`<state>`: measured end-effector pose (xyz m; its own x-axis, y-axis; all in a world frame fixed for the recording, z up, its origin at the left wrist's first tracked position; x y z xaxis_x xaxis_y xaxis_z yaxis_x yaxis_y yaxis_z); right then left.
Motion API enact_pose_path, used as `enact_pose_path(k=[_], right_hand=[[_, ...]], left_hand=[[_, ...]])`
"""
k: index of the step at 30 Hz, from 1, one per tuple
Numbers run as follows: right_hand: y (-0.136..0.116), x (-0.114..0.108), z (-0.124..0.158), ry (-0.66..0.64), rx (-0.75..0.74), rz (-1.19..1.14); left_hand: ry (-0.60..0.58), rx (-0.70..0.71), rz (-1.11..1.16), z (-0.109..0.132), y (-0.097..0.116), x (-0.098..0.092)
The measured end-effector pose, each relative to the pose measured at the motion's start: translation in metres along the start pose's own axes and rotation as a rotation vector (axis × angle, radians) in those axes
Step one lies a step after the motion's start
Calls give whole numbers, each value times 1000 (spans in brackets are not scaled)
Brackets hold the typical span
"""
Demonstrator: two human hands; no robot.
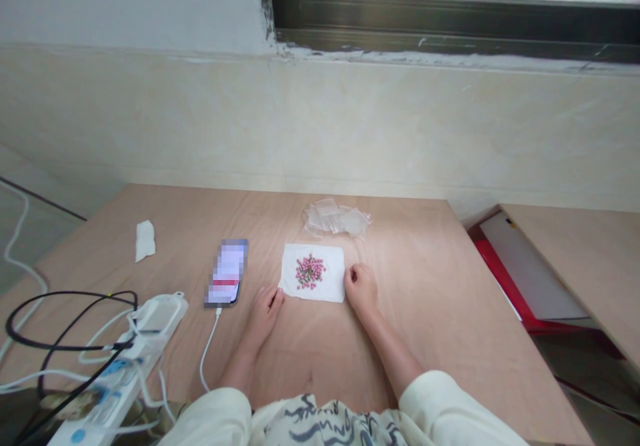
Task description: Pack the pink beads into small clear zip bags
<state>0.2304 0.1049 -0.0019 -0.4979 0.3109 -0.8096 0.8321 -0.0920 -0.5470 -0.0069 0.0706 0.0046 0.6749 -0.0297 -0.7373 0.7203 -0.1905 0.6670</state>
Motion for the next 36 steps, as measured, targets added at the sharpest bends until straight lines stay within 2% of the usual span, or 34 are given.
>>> enact_pose_path(k=[23,26,30,33,36], right_hand=[[1,-3,0,-13,0,-116],[4,-4,-1,-63,42,-172],[12,-5,-15,-136,171,-257],[13,-12,-41,-15,195,-209],[4,-17,-72,136,103,-39]], left_hand=[[10,-28,23,-1,2,-2],[10,-41,38,-2,1,-3],[23,-68,73,-5,-1,-4],[24,-79,83,-6,-2,-4],[21,-91,99,-7,-2,-5]])
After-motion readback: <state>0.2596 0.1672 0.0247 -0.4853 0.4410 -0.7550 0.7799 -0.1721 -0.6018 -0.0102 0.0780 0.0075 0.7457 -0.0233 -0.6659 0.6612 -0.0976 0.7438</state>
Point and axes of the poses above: each hand's wrist, its own z-axis away from the middle knuckle, its own x-axis out of the palm, y = z × x, the point moved 4 cm from there along -z, towards the middle knuckle, and after that the axes turned 3 degrees about x, right-handed, at the moved point
